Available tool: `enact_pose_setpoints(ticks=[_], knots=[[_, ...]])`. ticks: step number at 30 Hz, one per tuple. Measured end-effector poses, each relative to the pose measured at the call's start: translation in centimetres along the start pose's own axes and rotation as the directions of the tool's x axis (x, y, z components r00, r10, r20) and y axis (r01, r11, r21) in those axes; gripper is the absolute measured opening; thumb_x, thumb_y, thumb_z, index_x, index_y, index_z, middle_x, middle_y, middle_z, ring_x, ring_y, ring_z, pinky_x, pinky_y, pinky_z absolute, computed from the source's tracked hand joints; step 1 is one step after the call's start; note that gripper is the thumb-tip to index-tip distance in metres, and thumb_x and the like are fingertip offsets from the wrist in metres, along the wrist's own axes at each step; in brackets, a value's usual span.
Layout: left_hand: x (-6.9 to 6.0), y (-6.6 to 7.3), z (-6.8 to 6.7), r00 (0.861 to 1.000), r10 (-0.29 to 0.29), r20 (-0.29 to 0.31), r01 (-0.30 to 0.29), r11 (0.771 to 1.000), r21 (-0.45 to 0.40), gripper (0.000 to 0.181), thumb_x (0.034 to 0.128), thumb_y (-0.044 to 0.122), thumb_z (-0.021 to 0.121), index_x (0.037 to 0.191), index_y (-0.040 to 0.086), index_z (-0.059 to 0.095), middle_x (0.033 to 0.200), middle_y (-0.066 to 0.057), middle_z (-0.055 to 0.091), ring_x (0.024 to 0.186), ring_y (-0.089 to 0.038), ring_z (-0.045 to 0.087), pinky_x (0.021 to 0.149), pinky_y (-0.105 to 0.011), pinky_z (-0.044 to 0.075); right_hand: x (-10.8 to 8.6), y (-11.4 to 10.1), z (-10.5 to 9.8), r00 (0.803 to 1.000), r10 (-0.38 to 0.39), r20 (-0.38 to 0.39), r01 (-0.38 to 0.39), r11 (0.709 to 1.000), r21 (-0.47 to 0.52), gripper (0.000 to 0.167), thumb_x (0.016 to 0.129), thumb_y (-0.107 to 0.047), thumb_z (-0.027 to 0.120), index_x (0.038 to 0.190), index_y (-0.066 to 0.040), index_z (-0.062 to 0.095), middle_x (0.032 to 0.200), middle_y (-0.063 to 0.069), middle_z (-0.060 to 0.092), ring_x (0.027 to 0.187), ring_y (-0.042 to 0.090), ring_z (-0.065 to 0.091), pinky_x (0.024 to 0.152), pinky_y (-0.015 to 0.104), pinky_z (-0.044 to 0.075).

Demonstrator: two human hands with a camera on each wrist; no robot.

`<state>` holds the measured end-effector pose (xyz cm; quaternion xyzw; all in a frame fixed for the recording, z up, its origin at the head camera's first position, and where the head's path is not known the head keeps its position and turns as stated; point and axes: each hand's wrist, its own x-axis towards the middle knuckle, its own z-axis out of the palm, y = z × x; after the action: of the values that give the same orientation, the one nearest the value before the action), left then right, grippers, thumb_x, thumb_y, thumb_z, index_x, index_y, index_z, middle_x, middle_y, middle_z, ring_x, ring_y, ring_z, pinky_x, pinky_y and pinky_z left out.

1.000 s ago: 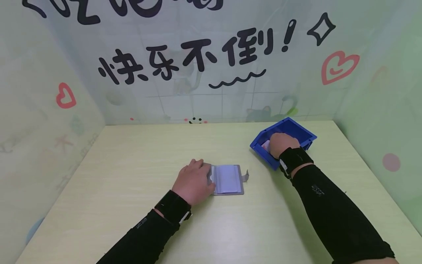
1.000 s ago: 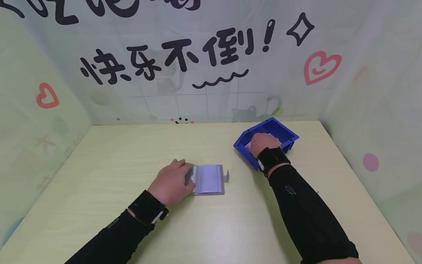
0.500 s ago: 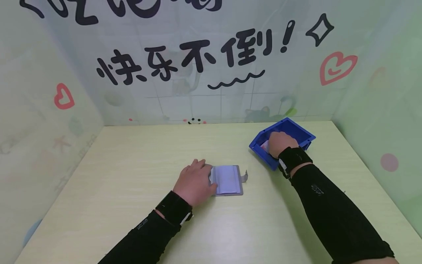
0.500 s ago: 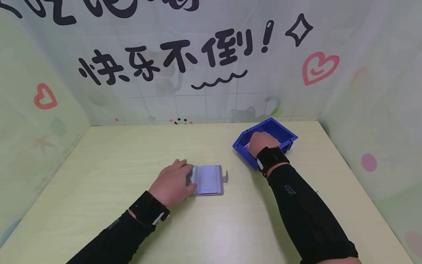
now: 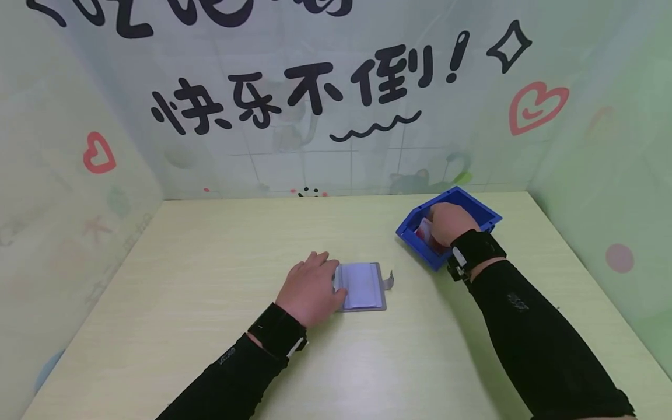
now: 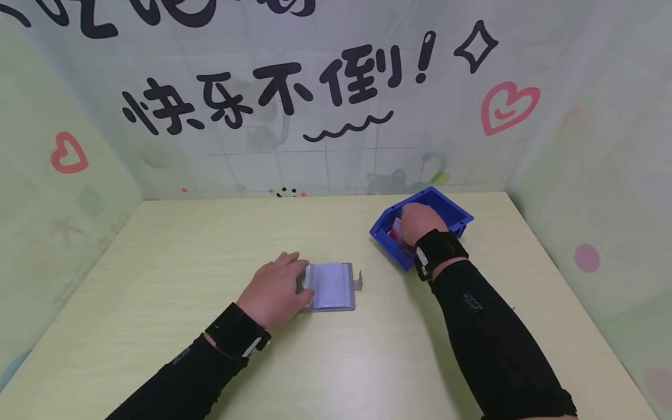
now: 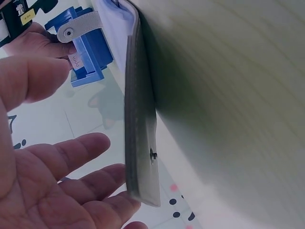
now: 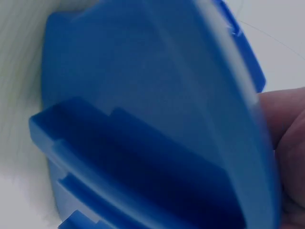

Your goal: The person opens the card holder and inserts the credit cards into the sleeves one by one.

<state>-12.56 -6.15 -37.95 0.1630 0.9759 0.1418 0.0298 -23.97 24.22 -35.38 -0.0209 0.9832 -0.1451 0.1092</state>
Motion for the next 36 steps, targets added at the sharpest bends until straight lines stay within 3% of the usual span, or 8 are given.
enact_pose_setpoints(ticks=[6, 15, 20, 26, 29, 31, 36], knots=[[0.1, 0.0, 0.0, 1.000, 0.000, -0.006, 0.000, 1.000, -0.004, 0.056, 0.1000, 0.036, 0.068, 0.145, 0.003, 0.060, 0.157, -0.019, 0.053, 0.152, -0.040, 0.044, 0.122, -0.056, 0.038, -0.7, 0.1, -0.7, 0.999, -0.015, -0.038, 0.018, 0.997, 0.071, 0.034, 0.104, -0.006, 0.048, 0.131, 0.004, 0.066, 0.122, 0.025, 0.069, 0.102, 0.036, 0.066, 0.092, 0.052, 0.060], [0.2, -0.1, 0.1, 0.999, 0.002, -0.044, -0.003, 0.999, -0.034, 0.058, 0.1000, 0.034, 0.068, 0.148, 0.003, 0.057, 0.152, -0.017, 0.058, 0.144, -0.033, 0.052, 0.117, -0.053, 0.045, -2.9, -0.8, -2.2, 0.989, -0.033, -0.141, 0.054, 0.988, 0.147, 0.037, 0.105, -0.013, 0.050, 0.136, 0.004, 0.061, 0.127, 0.026, 0.066, 0.101, 0.037, 0.065, 0.087, 0.048, 0.061], [0.2, -0.2, 0.3, 0.998, -0.010, -0.056, 0.005, 0.996, -0.087, 0.064, 0.0992, 0.035, 0.070, 0.151, 0.002, 0.053, 0.152, -0.016, 0.059, 0.144, -0.035, 0.053, 0.118, -0.053, 0.045, -4.3, -2.2, -2.2, 0.980, -0.037, -0.197, 0.088, 0.962, 0.259, 0.040, 0.107, -0.019, 0.056, 0.140, 0.003, 0.059, 0.129, 0.025, 0.067, 0.099, 0.036, 0.067, 0.078, 0.042, 0.062], [0.3, -0.1, 0.3, 0.997, -0.050, -0.061, 0.039, 0.985, -0.165, 0.072, 0.0991, 0.039, 0.071, 0.156, 0.003, 0.047, 0.151, -0.016, 0.060, 0.141, -0.036, 0.057, 0.118, -0.051, 0.046, -5.3, -4.4, -0.9, 0.979, -0.028, -0.204, 0.106, 0.920, 0.378, 0.039, 0.105, -0.022, 0.061, 0.139, -0.003, 0.061, 0.131, 0.022, 0.068, 0.107, 0.036, 0.068, 0.083, 0.041, 0.065], [0.3, 0.1, 0.2, 0.996, -0.082, -0.046, 0.070, 0.974, -0.214, 0.076, 0.0988, 0.042, 0.072, 0.159, 0.005, 0.043, 0.149, -0.016, 0.062, 0.135, -0.035, 0.063, 0.114, -0.051, 0.049, -5.5, -5.2, 0.4, 0.978, -0.042, -0.206, 0.131, 0.888, 0.441, 0.038, 0.104, -0.021, 0.063, 0.137, -0.003, 0.063, 0.122, 0.019, 0.071, 0.102, 0.031, 0.067, 0.079, 0.033, 0.062], [0.4, 0.2, 0.3, 0.995, -0.095, -0.032, 0.085, 0.965, -0.248, 0.078, 0.0991, 0.043, 0.071, 0.161, 0.006, 0.040, 0.149, -0.015, 0.062, 0.132, -0.034, 0.064, 0.112, -0.051, 0.051, -5.6, -5.6, 1.4, 0.981, -0.043, -0.189, 0.136, 0.849, 0.510, 0.037, 0.104, -0.021, 0.063, 0.136, -0.003, 0.064, 0.115, 0.017, 0.072, 0.097, 0.028, 0.065, 0.073, 0.027, 0.058], [0.5, 0.4, 0.3, 0.995, -0.100, -0.019, 0.088, 0.934, -0.346, 0.080, 0.0997, 0.044, 0.070, 0.163, 0.010, 0.036, 0.148, -0.011, 0.064, 0.135, -0.032, 0.063, 0.113, -0.052, 0.050, -5.8, -6.4, 4.1, 0.988, -0.035, -0.148, 0.128, 0.716, 0.686, 0.036, 0.104, -0.019, 0.065, 0.136, -0.003, 0.062, 0.108, 0.015, 0.070, 0.089, 0.025, 0.062, 0.064, 0.022, 0.052]])
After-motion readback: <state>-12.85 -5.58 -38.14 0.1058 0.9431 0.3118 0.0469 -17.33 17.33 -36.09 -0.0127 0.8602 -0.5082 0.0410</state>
